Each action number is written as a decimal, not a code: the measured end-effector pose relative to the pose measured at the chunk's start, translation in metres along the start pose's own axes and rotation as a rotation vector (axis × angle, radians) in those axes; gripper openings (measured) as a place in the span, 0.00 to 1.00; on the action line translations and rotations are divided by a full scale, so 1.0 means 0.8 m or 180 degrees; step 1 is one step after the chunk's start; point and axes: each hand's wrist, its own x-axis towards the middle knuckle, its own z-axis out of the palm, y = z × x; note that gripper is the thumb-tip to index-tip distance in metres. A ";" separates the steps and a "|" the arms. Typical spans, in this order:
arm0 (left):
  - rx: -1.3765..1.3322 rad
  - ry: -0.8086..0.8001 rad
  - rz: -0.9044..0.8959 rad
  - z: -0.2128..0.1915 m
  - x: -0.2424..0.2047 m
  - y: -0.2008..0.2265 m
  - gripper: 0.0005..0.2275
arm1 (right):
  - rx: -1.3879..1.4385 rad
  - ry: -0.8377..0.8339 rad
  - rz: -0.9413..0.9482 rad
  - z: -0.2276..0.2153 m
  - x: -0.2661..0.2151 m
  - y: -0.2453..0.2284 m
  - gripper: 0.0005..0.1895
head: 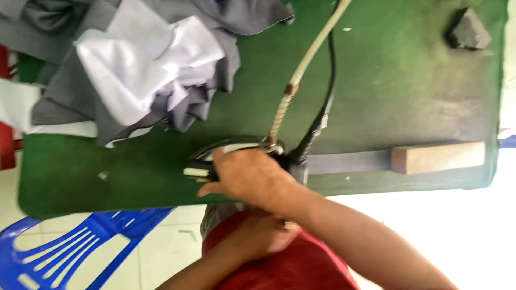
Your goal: The person irons a long strip of grey fabric on a green work table using a steam iron and a wooden pressing block. They repeatedly fold the fabric edges, press them with the iron, and use the wooden block to assist in shaping the fold.
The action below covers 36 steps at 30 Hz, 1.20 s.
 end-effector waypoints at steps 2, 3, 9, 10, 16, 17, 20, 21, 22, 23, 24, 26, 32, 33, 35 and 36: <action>-0.0418 -0.0332 -0.0207 0.062 0.074 0.004 0.05 | -0.0187 0.0163 -0.0190 -0.002 0.007 0.008 0.40; -0.1099 -0.0886 -0.0584 0.095 0.096 0.012 0.08 | 0.0056 0.0131 -0.0236 -0.001 0.004 0.010 0.40; 0.1574 0.0236 0.0900 0.312 0.258 0.031 0.19 | 0.0333 -0.0467 -0.0358 -0.023 -0.013 0.013 0.40; 0.2342 0.0112 0.0464 0.321 0.284 0.042 0.25 | 0.0300 -0.0634 -0.0341 -0.026 -0.014 0.013 0.40; 0.2223 -0.0989 -0.0331 0.306 0.380 0.058 0.34 | 0.0248 -0.0785 -0.0409 -0.029 -0.024 0.021 0.41; 0.2027 -0.0918 -0.0447 0.295 0.382 0.059 0.33 | 0.0219 -0.0778 -0.0438 -0.028 -0.023 0.023 0.41; 0.1378 -0.0695 -0.0806 0.262 0.372 0.065 0.32 | 0.0108 -0.0786 -0.0491 -0.036 -0.023 0.024 0.43; 0.1157 -0.0626 -0.0941 0.251 0.355 0.067 0.32 | 0.0352 -0.0988 -0.0316 -0.044 -0.025 0.021 0.40; 0.0935 -0.0553 -0.1073 0.239 0.338 0.071 0.31 | 0.0593 -0.1191 -0.0137 -0.053 -0.027 0.016 0.37; 0.0735 -0.0472 -0.1194 0.221 0.315 0.070 0.31 | 0.0573 -0.1203 -0.0183 -0.043 -0.025 0.022 0.37; 0.0535 -0.0387 -0.1312 0.203 0.292 0.072 0.31 | 0.0508 -0.0889 -0.0407 -0.033 -0.023 0.028 0.39; 0.0146 -0.0225 -0.1557 0.166 0.234 0.075 0.30 | 0.0460 -0.0588 -0.0702 -0.028 -0.021 0.027 0.40; -0.1137 0.0102 -0.2244 0.047 0.022 0.092 0.30 | 0.0286 -0.0572 -0.0404 -0.009 -0.015 0.029 0.42; -0.1349 0.0147 -0.2314 0.019 -0.010 0.091 0.30 | 0.0265 -0.0591 -0.0378 -0.010 -0.015 0.029 0.41; -0.1570 0.0158 -0.2380 -0.024 -0.081 0.109 0.30 | 0.0267 -0.0606 -0.0323 -0.013 -0.017 0.027 0.39; -0.1903 0.0770 -0.3737 -0.040 -0.122 0.119 0.31 | 0.0252 -0.0671 -0.0294 -0.015 -0.018 0.025 0.39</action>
